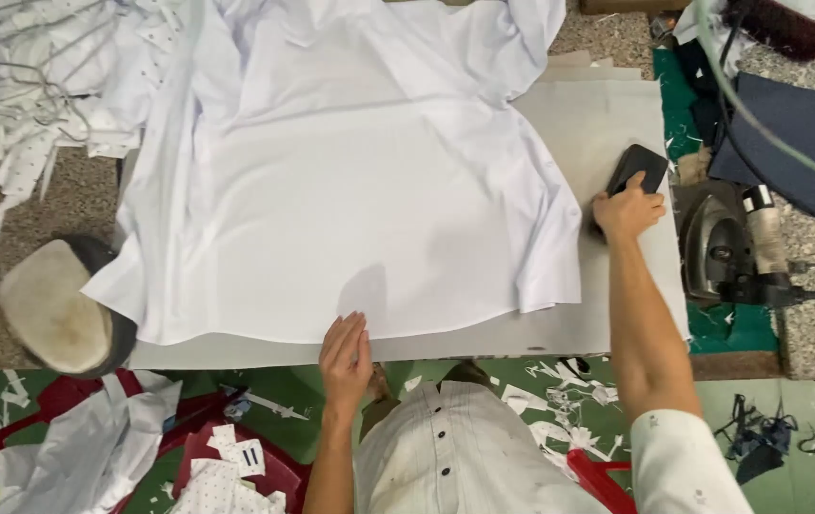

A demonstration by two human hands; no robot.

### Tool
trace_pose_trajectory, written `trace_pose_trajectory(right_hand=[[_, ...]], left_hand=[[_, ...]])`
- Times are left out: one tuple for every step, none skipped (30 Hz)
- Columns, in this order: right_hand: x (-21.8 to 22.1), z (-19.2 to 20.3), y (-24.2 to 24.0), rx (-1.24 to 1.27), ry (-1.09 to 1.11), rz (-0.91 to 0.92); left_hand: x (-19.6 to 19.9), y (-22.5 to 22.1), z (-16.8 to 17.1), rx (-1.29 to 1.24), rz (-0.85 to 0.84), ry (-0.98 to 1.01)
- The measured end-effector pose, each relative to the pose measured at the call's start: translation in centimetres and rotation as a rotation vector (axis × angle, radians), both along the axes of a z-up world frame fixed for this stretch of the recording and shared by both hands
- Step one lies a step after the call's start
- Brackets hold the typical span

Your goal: Ironing a white shirt on a flat pressing table using a steam iron and repositioning the garment as needed.

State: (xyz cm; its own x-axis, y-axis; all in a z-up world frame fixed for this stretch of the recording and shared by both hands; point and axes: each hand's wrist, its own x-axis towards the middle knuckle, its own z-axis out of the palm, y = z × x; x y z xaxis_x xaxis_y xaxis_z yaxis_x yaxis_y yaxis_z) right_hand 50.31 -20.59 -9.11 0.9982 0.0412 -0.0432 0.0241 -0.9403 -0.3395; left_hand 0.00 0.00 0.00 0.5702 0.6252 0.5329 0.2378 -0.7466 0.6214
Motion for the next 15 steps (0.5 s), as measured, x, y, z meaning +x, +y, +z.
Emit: trace_pose_trajectory(right_hand=[[-0.7,1.7,1.2,0.005,-0.004,-0.009],[-1.3,3.4,2.3,-0.047,-0.009,0.012],[-1.8,5.1,3.5,-0.098,-0.015,0.032],[-4.0,5.2,5.6,-0.093,-0.018,0.022],[-6.5,4.9,7.1,0.083,-0.221,0.272],[-8.8,4.7,8.6,0.259,-0.424,0.521],[-13.9,6.0,10.6,0.257,-0.423,0.513],[-18.8,7.9,12.9,0.405,-0.457,0.743],[-23.6,10.3,15.6,0.554,-0.489,0.976],[-27.2,7.9,16.6,0.553,-0.491,0.97],[-30.8,5.5,17.4,0.423,-0.393,1.062],[-34.3,3.0,18.1,0.291,-0.294,1.148],[-35.5,2.3,18.5,0.29,-0.292,1.14],[-36.6,1.5,18.7,0.288,-0.312,1.104],[-37.3,1.0,18.6,0.285,-0.33,1.082]], left_hand=[[-2.6,0.7,-0.5,0.005,-0.009,-0.004],[-5.1,1.4,-0.9,-0.003,0.037,-0.005],[-7.5,2.2,-1.4,-0.009,0.081,-0.006],[-8.4,3.2,-2.2,-0.004,0.071,-0.01],[-9.7,3.8,-3.0,-0.009,0.082,-0.009],[-10.8,4.4,-3.9,-0.013,0.093,-0.007],[-10.8,4.8,-3.1,-0.014,0.085,-0.005],[-10.7,5.1,-2.3,0.002,0.026,-0.008],[-10.3,5.3,-1.4,0.018,-0.03,-0.012],[-9.9,5.6,-0.8,0.019,-0.035,-0.012],[-9.4,5.5,-0.1,0.027,-0.076,-0.023],[-8.8,5.4,0.5,0.036,-0.116,-0.033],[-9.2,5.3,0.5,0.034,-0.124,-0.031],[-9.5,5.2,0.5,0.045,-0.133,-0.015],[-9.4,4.5,0.6,0.054,-0.129,0.0]])
